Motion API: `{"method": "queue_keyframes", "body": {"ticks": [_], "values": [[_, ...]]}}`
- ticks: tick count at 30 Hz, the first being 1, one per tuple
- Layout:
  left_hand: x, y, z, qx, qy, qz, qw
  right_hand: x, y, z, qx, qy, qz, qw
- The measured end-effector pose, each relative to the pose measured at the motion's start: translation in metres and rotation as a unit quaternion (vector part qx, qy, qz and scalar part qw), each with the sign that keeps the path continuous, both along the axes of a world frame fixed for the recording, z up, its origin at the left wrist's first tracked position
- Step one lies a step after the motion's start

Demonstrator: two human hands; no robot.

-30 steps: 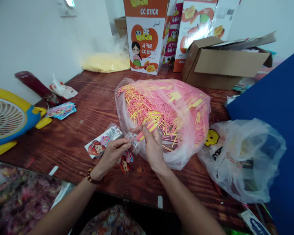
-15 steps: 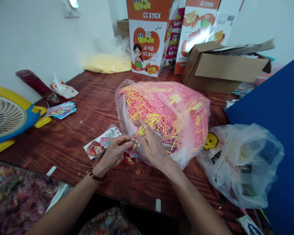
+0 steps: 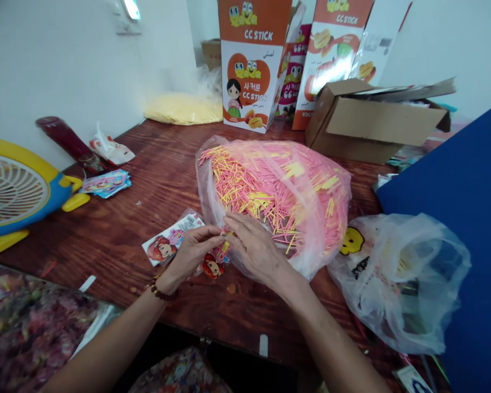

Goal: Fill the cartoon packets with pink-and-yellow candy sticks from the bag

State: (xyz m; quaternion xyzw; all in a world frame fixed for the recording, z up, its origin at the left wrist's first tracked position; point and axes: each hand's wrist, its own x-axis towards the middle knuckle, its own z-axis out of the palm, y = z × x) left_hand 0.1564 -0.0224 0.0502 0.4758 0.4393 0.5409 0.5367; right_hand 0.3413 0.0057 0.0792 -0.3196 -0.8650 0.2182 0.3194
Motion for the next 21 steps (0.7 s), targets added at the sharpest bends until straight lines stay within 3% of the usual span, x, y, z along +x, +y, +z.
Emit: {"method": "queue_keyframes", "body": {"ticks": [6, 12, 16, 21], "values": [[-0.008, -0.005, 0.000, 0.019, 0.036, -0.008, 0.999, 0.003, -0.004, 0.009, -0.102, 0.059, -0.116, 0.986], [-0.011, -0.011, 0.009, 0.126, 0.126, 0.061, 0.982, -0.004, -0.014, 0.025, -0.069, 0.072, -0.084, 0.992], [-0.013, -0.012, 0.012, 0.147, 0.144, 0.076, 0.976, -0.009, -0.009, 0.028, -0.074, 0.047, -0.061, 0.994], [-0.020, -0.012, 0.008, 0.122, 0.133, 0.101, 0.978, -0.014, 0.004, 0.018, -0.081, 0.040, -0.090, 0.992]]}}
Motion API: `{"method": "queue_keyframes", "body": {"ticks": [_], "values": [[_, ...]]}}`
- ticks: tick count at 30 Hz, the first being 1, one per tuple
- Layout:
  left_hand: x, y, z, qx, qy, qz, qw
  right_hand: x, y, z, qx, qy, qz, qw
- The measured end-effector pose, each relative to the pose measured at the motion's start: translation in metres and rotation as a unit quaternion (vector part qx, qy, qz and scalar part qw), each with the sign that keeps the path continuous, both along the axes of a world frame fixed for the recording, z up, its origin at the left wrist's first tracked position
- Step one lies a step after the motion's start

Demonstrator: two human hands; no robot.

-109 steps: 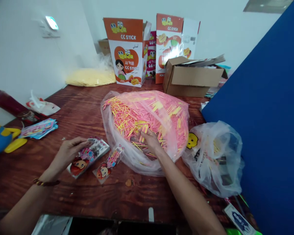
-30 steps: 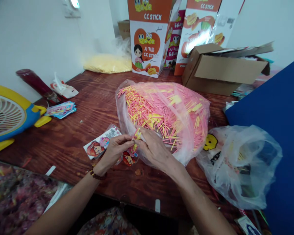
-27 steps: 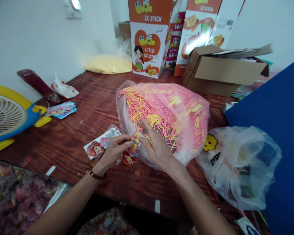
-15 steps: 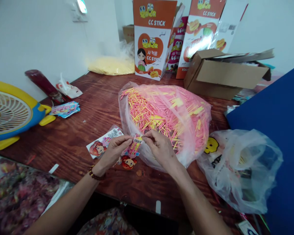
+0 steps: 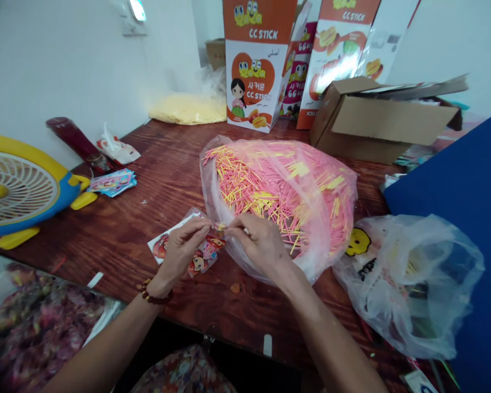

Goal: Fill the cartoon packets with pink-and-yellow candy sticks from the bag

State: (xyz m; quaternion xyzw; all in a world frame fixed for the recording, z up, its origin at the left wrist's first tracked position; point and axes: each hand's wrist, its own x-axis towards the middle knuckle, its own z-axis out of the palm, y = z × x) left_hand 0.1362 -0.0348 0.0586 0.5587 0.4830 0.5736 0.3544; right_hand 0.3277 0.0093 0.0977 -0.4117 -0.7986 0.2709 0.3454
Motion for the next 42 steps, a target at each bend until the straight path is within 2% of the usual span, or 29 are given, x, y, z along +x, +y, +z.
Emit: {"method": "queue_keyframes", "body": {"ticks": [6, 9, 12, 16, 19, 23, 26, 29, 32, 34, 37, 42], "values": [[-0.017, 0.002, -0.002, -0.080, 0.010, 0.002, 0.997, -0.012, 0.012, -0.015, -0.068, 0.030, -0.003, 0.997], [-0.031, 0.004, -0.008, -0.082, 0.090, 0.023, 0.992, -0.023, 0.017, -0.025, -0.082, -0.019, 0.005, 0.996], [-0.041, 0.002, -0.020, -0.065, 0.230, 0.055, 0.970, -0.031, 0.019, -0.040, -0.039, -0.151, -0.009, 0.988], [-0.039, -0.007, -0.037, -0.035, 0.404, 0.074, 0.911, -0.032, 0.013, -0.060, 0.050, -0.308, -0.044, 0.949], [-0.030, -0.015, -0.046, -0.025, 0.464, 0.042, 0.885, -0.030, 0.005, -0.066, 0.077, -0.337, -0.063, 0.936], [-0.032, -0.017, -0.049, -0.010, 0.456, 0.024, 0.890, -0.019, 0.007, -0.061, 0.051, -0.319, -0.077, 0.943], [-0.052, -0.008, -0.044, -0.019, 0.454, 0.076, 0.887, 0.007, 0.030, -0.054, 0.004, -0.314, -0.116, 0.942], [-0.075, 0.005, -0.038, -0.064, 0.493, 0.143, 0.856, 0.042, 0.066, -0.054, -0.002, -0.373, -0.180, 0.910], [-0.090, 0.017, -0.038, -0.134, 0.539, 0.176, 0.813, 0.070, 0.100, -0.059, 0.020, -0.452, -0.142, 0.880], [-0.094, 0.022, -0.043, -0.169, 0.560, 0.172, 0.793, 0.079, 0.115, -0.063, 0.036, -0.485, -0.104, 0.867], [-0.096, 0.027, -0.052, -0.197, 0.565, 0.138, 0.789, 0.081, 0.126, -0.066, 0.069, -0.506, -0.068, 0.857], [-0.097, 0.028, -0.055, -0.200, 0.536, 0.124, 0.811, 0.075, 0.136, -0.070, 0.117, -0.504, -0.033, 0.855]]}}
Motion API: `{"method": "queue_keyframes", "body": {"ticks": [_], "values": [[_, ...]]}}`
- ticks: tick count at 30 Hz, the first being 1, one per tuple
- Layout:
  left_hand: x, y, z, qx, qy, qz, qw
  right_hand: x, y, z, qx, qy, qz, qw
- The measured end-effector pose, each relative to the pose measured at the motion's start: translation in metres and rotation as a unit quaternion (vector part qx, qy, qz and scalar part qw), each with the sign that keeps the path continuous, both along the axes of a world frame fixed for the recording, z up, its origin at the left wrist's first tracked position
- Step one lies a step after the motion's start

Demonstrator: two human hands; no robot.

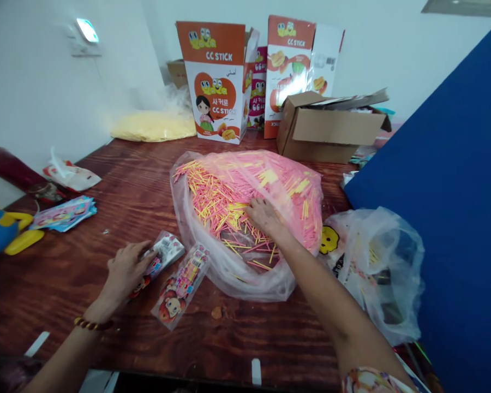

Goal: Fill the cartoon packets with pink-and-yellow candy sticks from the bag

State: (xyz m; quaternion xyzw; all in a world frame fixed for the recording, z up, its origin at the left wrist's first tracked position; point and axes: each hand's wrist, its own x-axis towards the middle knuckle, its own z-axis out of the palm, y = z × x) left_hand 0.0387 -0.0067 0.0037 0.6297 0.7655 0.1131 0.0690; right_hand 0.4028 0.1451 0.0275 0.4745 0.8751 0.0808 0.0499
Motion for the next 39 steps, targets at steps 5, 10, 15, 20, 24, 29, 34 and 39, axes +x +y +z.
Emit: {"method": "queue_keyframes", "body": {"ticks": [5, 10, 15, 20, 24, 29, 34, 39], "values": [[0.001, 0.003, 0.003, 0.009, -0.025, -0.001, 1.000, -0.006, 0.009, -0.003, 0.012, -0.002, 0.012, 1.000], [0.002, 0.005, 0.000, 0.023, -0.049, -0.009, 0.998, -0.013, 0.016, -0.009, 0.021, -0.011, -0.006, 1.000], [0.002, 0.006, -0.003, 0.063, -0.108, -0.012, 0.992, -0.010, 0.017, -0.021, 0.046, -0.008, 0.019, 0.999], [-0.003, 0.012, -0.004, 0.072, -0.168, 0.007, 0.983, -0.003, 0.023, -0.030, 0.009, 0.019, 0.019, 1.000], [-0.011, 0.015, -0.005, 0.072, -0.214, 0.000, 0.974, 0.003, 0.028, -0.034, -0.043, 0.106, -0.014, 0.993], [-0.016, 0.014, 0.002, 0.088, -0.251, -0.004, 0.964, 0.003, 0.027, -0.035, -0.047, 0.159, -0.056, 0.985], [-0.020, 0.011, 0.013, 0.102, -0.328, 0.002, 0.939, -0.004, 0.014, -0.027, -0.062, 0.341, -0.121, 0.930], [-0.020, 0.003, 0.030, 0.125, -0.412, 0.019, 0.902, -0.017, -0.022, -0.033, -0.168, 0.657, -0.118, 0.725]]}}
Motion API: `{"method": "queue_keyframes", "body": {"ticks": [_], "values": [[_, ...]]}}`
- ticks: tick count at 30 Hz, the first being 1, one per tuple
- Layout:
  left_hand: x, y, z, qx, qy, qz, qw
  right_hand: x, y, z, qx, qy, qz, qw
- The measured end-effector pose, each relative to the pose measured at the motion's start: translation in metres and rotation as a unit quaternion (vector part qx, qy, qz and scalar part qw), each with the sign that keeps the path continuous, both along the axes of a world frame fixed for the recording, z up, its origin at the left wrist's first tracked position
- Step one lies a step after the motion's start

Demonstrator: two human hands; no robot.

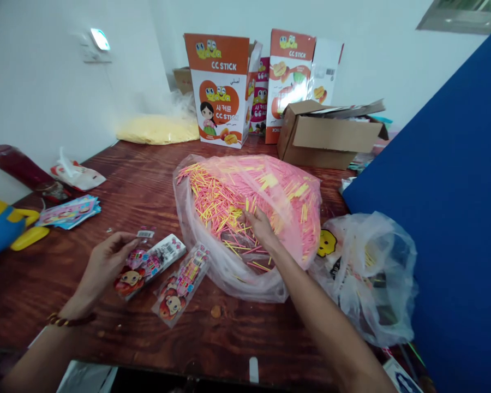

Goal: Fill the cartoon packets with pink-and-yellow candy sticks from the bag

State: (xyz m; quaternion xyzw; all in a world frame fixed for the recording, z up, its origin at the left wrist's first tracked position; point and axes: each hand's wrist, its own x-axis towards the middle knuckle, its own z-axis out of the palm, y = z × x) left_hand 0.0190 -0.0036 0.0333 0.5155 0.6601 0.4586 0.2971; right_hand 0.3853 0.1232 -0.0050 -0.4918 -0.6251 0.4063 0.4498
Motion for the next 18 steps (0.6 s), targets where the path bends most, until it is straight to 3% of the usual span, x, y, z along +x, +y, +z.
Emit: {"method": "queue_keyframes", "body": {"ticks": [2, 6, 11, 13, 16, 18], "values": [[0.005, -0.003, 0.006, 0.007, -0.043, 0.009, 0.999, -0.006, -0.018, -0.010, -0.018, 0.014, 0.005, 1.000], [0.018, -0.008, 0.015, 0.006, -0.090, 0.001, 0.996, -0.012, -0.039, -0.025, -0.049, -0.060, -0.001, 0.997], [0.028, -0.013, 0.021, 0.006, -0.105, 0.006, 0.994, -0.007, -0.026, -0.009, -0.026, -0.020, -0.004, 0.999], [0.029, -0.014, 0.024, 0.003, -0.116, 0.002, 0.993, -0.001, -0.019, 0.001, -0.024, -0.124, -0.016, 0.992], [0.032, -0.016, 0.025, -0.010, -0.129, -0.002, 0.992, 0.004, -0.013, 0.011, -0.035, -0.379, 0.012, 0.925], [0.034, -0.016, 0.025, -0.016, -0.132, -0.006, 0.991, 0.003, -0.013, 0.014, -0.034, -0.464, 0.045, 0.884]]}}
